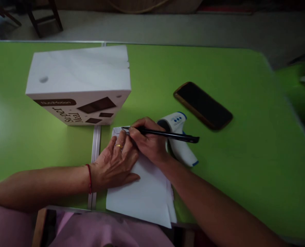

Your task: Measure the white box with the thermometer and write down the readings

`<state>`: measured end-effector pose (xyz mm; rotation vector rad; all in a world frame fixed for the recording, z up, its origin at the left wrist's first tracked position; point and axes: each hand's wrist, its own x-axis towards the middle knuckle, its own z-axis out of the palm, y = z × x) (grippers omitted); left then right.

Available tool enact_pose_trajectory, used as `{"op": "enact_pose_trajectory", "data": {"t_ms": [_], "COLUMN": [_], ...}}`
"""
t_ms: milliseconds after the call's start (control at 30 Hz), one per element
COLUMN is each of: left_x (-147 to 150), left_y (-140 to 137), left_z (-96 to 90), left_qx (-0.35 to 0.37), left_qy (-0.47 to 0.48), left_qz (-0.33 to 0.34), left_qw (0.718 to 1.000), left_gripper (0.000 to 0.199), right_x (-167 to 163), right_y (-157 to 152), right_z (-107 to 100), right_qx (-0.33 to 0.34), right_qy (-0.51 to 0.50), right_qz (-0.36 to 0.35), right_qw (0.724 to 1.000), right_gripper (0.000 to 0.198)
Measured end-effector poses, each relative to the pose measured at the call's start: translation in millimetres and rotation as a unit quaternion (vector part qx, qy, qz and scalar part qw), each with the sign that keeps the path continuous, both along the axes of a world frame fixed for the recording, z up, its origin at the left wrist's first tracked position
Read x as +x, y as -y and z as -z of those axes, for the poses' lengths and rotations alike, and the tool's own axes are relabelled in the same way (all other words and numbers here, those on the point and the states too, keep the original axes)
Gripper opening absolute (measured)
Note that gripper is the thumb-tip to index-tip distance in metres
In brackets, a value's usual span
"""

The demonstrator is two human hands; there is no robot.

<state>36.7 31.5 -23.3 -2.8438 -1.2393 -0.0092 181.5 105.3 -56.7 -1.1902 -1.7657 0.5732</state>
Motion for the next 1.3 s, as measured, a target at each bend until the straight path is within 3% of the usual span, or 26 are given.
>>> {"op": "enact_pose_trajectory", "data": {"t_ms": [300,800,1300], "left_x": [0.3,-1.2,-0.6], "left_y": [-0.7,-1.1,-1.4], "left_z": [-1.0,-0.2,1.2], "left_qx": [-0.002,-0.022,-0.019], "left_qy": [-0.011,0.012,0.012], "left_qz": [-0.001,-0.001,-0.005], "left_qw": [1.000,1.000,1.000], "left_gripper": [0.081,0.077,0.081], "right_x": [-1.1,3.0,2.0], "right_y": [-0.6,-2.8,-2.5], "right_z": [1.5,0.4,-1.0], "right_qx": [0.031,0.015,-0.009], "right_qy": [-0.015,-0.011,-0.011], "right_qz": [0.001,0.039,0.014], "right_qw": [0.999,0.999,1.000], "right_gripper": [0.012,0.012,0.012]}}
